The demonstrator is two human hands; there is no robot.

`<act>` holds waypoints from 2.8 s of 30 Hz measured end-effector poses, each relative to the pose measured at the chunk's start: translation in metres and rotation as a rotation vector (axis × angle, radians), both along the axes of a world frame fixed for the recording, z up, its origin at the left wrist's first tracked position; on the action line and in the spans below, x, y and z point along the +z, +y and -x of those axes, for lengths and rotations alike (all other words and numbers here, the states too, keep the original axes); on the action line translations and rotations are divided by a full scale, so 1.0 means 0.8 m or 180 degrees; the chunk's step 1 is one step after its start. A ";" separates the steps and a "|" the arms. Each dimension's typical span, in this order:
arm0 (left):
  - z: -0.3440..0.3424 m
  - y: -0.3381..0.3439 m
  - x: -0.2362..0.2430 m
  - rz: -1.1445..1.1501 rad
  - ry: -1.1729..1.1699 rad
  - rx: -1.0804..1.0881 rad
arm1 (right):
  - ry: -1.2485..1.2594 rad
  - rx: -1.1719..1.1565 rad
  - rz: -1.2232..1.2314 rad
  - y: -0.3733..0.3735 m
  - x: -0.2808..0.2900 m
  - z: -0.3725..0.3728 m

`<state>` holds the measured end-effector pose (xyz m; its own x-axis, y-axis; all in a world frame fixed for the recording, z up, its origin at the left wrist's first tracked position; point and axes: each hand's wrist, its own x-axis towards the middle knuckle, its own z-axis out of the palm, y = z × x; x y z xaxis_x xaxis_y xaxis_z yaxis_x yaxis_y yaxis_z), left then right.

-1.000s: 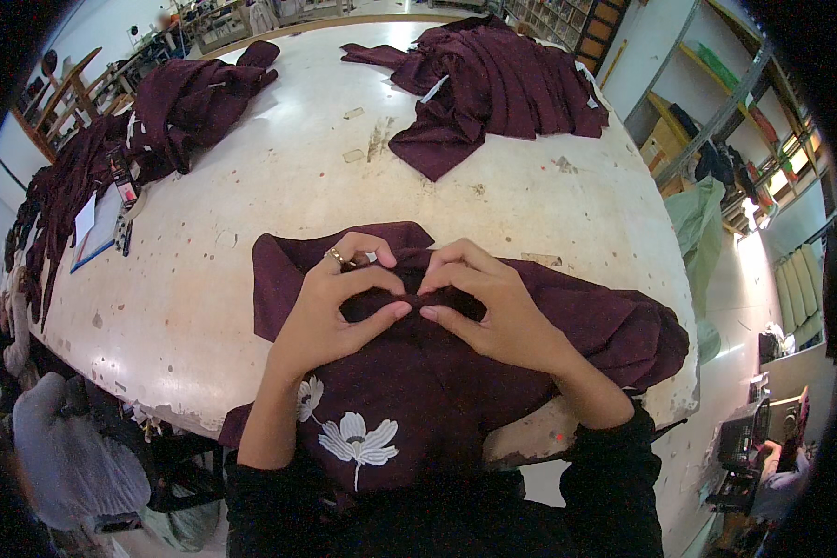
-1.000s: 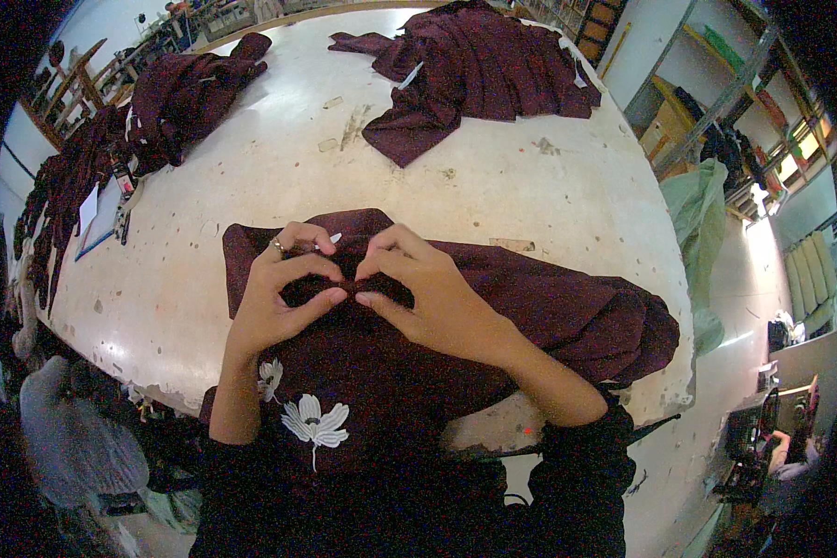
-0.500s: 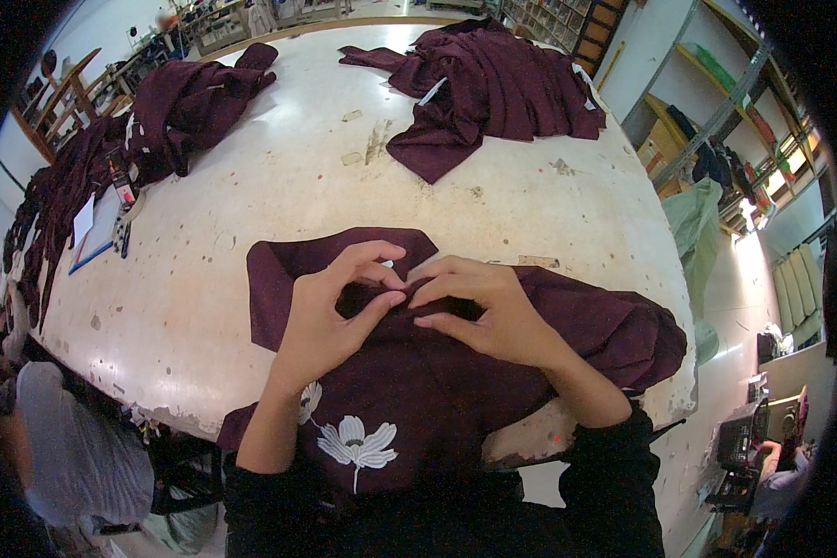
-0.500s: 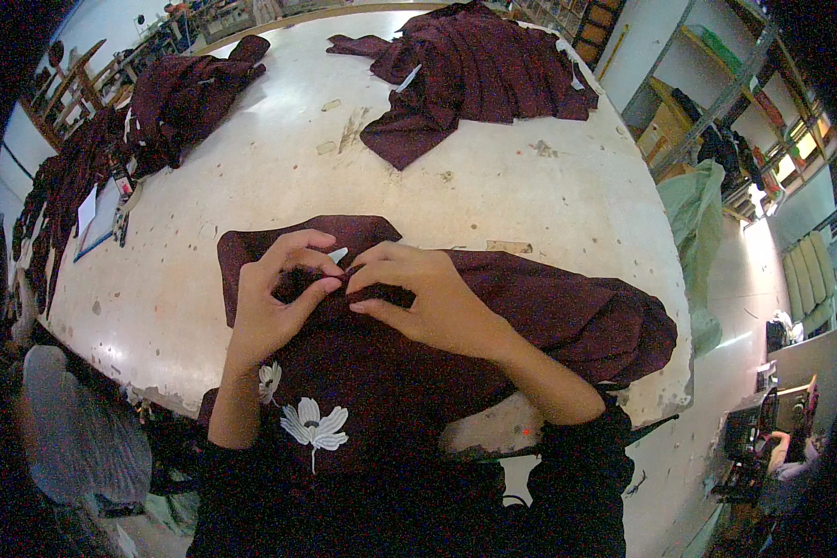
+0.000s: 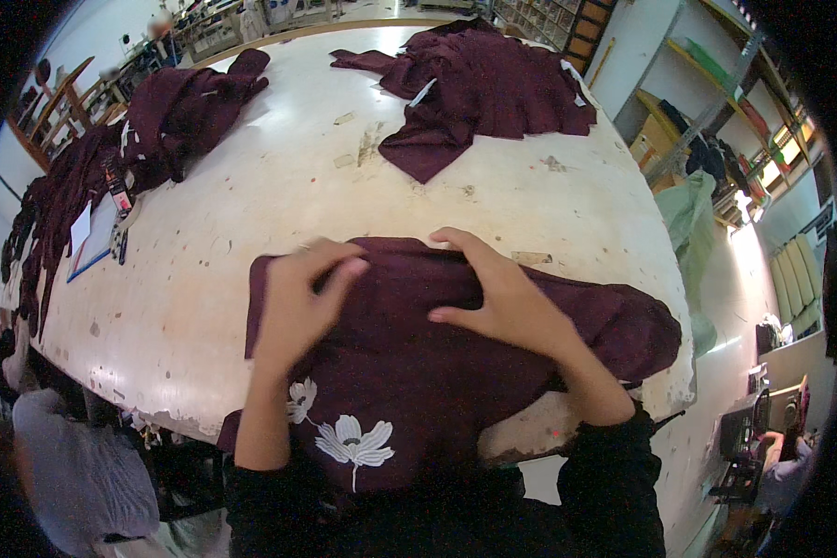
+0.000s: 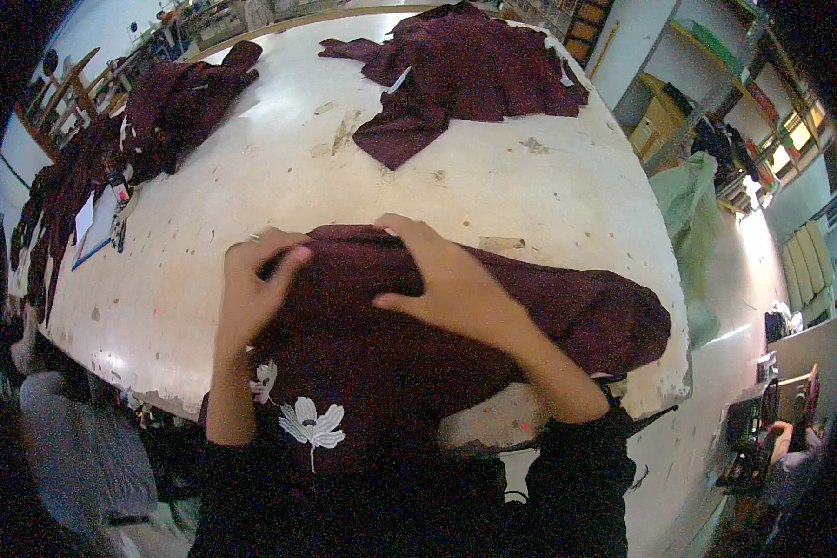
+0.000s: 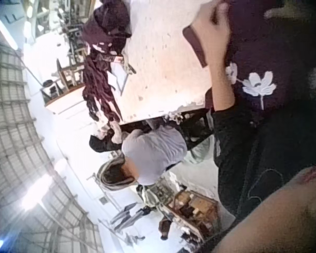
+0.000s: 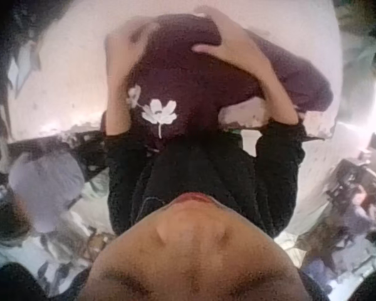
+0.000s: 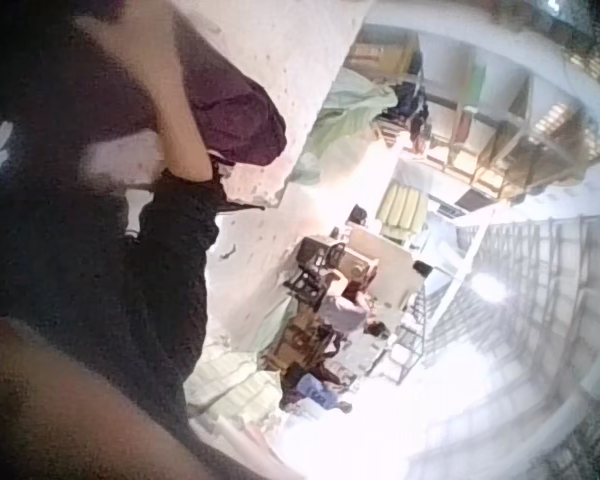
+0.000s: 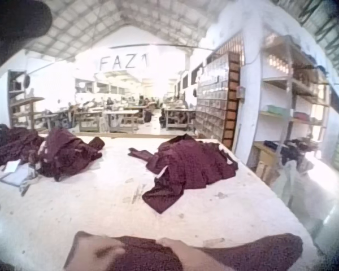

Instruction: The person repairs a maroon garment on a work table. They apply a small piece of tape to a hole, smooth the fabric, measure with a ruler, and use a seam ripper to remove threads. The garment is repeatedly folded and unfolded during the process.

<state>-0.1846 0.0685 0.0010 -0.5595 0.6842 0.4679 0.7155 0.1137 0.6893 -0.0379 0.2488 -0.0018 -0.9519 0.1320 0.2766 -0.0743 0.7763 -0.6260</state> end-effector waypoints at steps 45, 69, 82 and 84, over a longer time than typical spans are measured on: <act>0.129 -0.058 -0.120 0.0621 0.0476 0.0431 | 0.2495 -0.0902 0.2587 0.167 -0.037 -0.350; 0.140 -0.063 -0.126 0.0614 0.0447 0.0357 | -0.0381 -0.4299 -0.0321 0.155 -0.039 -0.411; 0.141 -0.053 -0.128 0.0565 0.0304 0.0294 | 0.0106 -0.3122 0.1163 0.270 -0.064 -0.324; 0.142 -0.062 -0.127 0.0626 0.0309 0.0368 | 0.0246 -0.2982 0.2220 0.257 -0.038 -0.308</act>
<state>-0.2983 0.0192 -0.1009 -0.5981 0.7015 0.3875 0.7518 0.3238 0.5744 0.2081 0.4545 -0.0324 -0.3857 0.9191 -0.0798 0.2882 0.0379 -0.9568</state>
